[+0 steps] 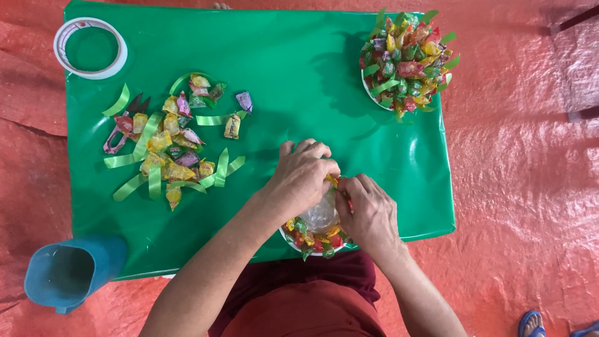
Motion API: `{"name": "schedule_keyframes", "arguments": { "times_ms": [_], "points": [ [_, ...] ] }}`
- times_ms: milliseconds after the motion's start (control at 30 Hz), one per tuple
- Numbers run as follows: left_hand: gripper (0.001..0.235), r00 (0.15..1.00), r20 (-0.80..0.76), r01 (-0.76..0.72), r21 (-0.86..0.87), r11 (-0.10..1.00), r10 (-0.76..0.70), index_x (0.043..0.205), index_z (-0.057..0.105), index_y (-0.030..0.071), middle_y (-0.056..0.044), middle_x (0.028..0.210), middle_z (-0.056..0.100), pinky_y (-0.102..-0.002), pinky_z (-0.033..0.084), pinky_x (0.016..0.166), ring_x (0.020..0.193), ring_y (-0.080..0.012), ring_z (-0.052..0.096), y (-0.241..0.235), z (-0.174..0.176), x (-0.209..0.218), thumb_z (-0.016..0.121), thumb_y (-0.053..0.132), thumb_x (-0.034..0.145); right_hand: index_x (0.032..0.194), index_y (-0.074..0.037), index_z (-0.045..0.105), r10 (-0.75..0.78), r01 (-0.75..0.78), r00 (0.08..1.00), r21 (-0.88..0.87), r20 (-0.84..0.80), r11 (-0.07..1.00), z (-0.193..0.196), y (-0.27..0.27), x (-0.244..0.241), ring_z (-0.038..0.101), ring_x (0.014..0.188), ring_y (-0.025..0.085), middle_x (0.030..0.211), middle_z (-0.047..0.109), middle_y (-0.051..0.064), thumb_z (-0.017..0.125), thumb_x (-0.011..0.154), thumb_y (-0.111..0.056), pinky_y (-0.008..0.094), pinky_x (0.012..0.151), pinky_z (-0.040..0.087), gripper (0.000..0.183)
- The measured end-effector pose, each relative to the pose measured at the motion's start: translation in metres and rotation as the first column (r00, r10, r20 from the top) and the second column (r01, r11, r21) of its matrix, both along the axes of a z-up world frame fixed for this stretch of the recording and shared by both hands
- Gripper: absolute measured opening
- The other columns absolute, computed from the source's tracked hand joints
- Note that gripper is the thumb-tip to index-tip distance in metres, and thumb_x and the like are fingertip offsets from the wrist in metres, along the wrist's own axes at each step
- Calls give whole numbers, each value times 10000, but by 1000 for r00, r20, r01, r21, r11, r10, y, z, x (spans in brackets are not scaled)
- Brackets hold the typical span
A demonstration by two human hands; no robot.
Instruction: Assembling a decorative candy arrangement by sticking wrapped candies onto a circular base.
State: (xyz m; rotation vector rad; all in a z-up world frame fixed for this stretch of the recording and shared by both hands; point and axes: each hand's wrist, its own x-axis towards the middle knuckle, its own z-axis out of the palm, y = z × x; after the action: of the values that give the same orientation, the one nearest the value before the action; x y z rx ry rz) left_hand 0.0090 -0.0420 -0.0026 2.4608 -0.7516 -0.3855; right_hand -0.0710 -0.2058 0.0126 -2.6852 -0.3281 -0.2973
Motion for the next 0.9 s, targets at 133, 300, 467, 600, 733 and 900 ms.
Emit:
{"name": "schedule_keyframes", "arguments": {
  "times_ms": [133, 300, 467, 600, 733, 900],
  "points": [
    [102, 1000, 12, -17, -9, 1000, 17, 941, 788, 266, -51, 1200, 663, -576, 352, 1073, 1326, -303, 529, -2, -5, 0, 773, 215, 855, 938, -158, 630, -1, 1, 999, -7, -44, 1000, -2, -8, 1, 650, 693, 268, 721, 503, 26, 703, 929, -218, 396, 573, 542, 95],
    [120, 999, -37, -9, -41, 999, 8, 967, 793, 249, -60, 1200, 675, -571, 361, 1063, 1316, -315, 546, 1, -4, 0, 790, 229, 849, 972, -201, 667, -15, 23, 981, 38, -195, 999, 0, -17, 0, 658, 751, 310, 769, 527, 36, 740, 896, -304, 435, 619, 547, 148],
    [125, 999, -34, 9, -61, 998, -11, 985, 793, 267, -60, 1211, 667, -546, 367, 1057, 1325, -309, 543, 3, -5, -1, 780, 236, 864, 1011, -194, 680, -32, 54, 975, 97, -220, 994, 6, -25, -6, 662, 748, 269, 784, 540, 25, 748, 909, -361, 420, 634, 555, 206],
    [156, 999, -35, 10, -85, 996, -13, 1022, 795, 274, -60, 1219, 667, -537, 371, 1054, 1331, -304, 543, 5, -2, -2, 775, 217, 879, 1021, -191, 702, -61, 95, 977, 158, -204, 983, 7, -36, -15, 679, 745, 234, 786, 567, 15, 715, 941, -239, 387, 638, 568, 95],
    [186, 999, -29, 22, -107, 994, -25, 1063, 786, 253, -70, 1226, 664, -548, 366, 1063, 1335, -318, 540, 13, 14, -5, 753, 216, 884, 1038, -174, 701, -81, 117, 975, 167, -209, 979, 7, -46, -25, 686, 732, 245, 773, 559, 25, 693, 953, -188, 365, 640, 569, 86],
    [248, 997, 58, 55, -49, 997, -52, 1085, 784, 190, -134, 1272, 629, -604, 333, 1104, 1352, -354, 479, 8, 39, -15, 801, 166, 839, 960, -167, 730, -29, 41, 992, 98, -123, 994, 4, -32, -26, 679, 764, 294, 815, 576, 44, 800, 870, -259, 409, 631, 565, 147]
  ]
}}
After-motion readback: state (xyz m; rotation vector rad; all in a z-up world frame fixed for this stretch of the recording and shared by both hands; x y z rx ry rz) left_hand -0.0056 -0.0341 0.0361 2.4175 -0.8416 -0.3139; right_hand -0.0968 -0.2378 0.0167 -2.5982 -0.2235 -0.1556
